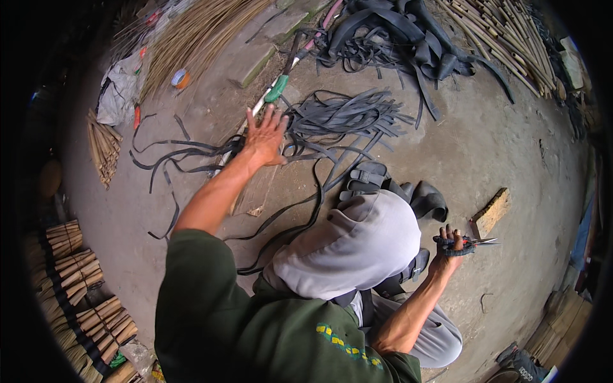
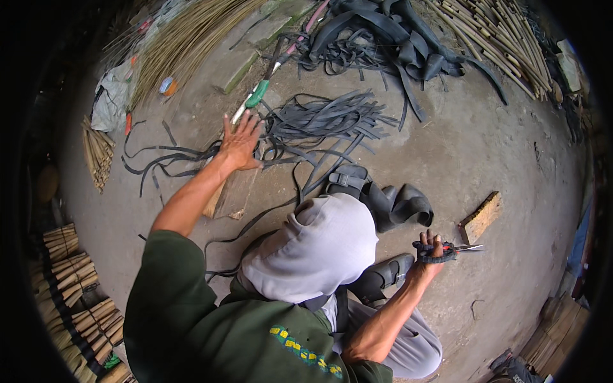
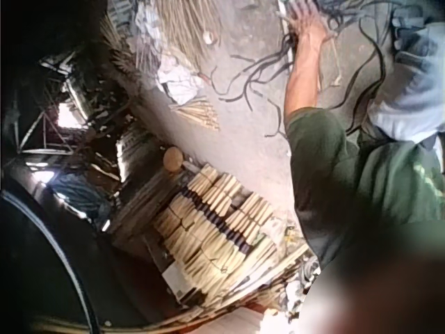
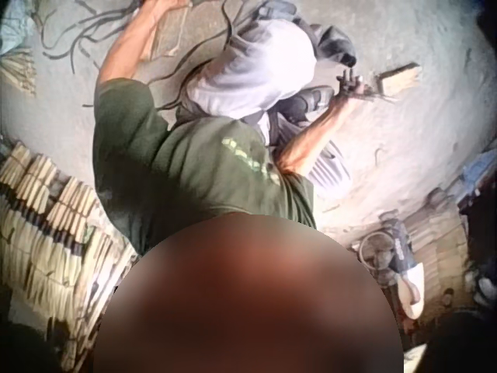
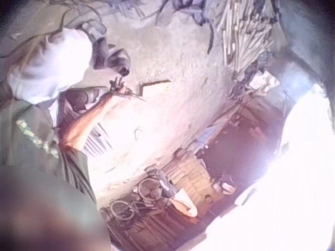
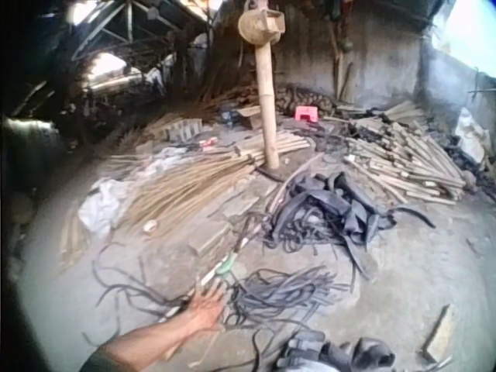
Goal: The person sits on the floor and uses shears to cut long black rubber strips into shorter pieces. They gather the cut pieces and place them aside, then stand and move to a different area where they handle bundles of broom bristles.
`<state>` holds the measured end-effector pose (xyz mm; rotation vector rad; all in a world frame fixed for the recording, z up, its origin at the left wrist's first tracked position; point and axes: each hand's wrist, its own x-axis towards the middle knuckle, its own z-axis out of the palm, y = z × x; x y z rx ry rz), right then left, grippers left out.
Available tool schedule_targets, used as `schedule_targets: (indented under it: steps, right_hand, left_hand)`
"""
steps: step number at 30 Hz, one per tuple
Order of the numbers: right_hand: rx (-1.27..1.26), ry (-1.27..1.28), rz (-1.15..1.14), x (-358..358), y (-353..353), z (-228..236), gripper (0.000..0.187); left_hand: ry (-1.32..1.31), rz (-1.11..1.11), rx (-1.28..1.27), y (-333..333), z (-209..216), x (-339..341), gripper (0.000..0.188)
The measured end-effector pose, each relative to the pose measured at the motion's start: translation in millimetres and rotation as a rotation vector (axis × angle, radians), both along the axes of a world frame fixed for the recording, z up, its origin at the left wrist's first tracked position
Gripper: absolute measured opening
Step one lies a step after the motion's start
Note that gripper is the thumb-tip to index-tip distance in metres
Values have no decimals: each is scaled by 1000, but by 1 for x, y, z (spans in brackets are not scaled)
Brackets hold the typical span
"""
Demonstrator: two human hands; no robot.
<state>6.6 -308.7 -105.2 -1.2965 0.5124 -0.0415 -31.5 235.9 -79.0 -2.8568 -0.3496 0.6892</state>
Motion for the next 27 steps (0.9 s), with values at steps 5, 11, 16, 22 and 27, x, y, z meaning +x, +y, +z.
schedule_targets:
  steps: [5,11,16,22,27]
  right_hand:
    - [79,131,89,-18,47,-11,54]
    - [32,159,150,-17,69,-1,48]
    - [10,153,157,-15,73,4,42]
    - [-111,84,306,-2,95,26,36]
    - [-310,-121,535,34,142,80,27]
  left_hand:
    - [31,-174,275,28,-31,-22,66]
    - [-195,-318,14,53,-45,-24,29]
    - [-670,759,-1008,83,21,-11,24]
    - [-132,386,-907,99,116,-5,30]
    - [-123,242,-926,50,142,30,39]
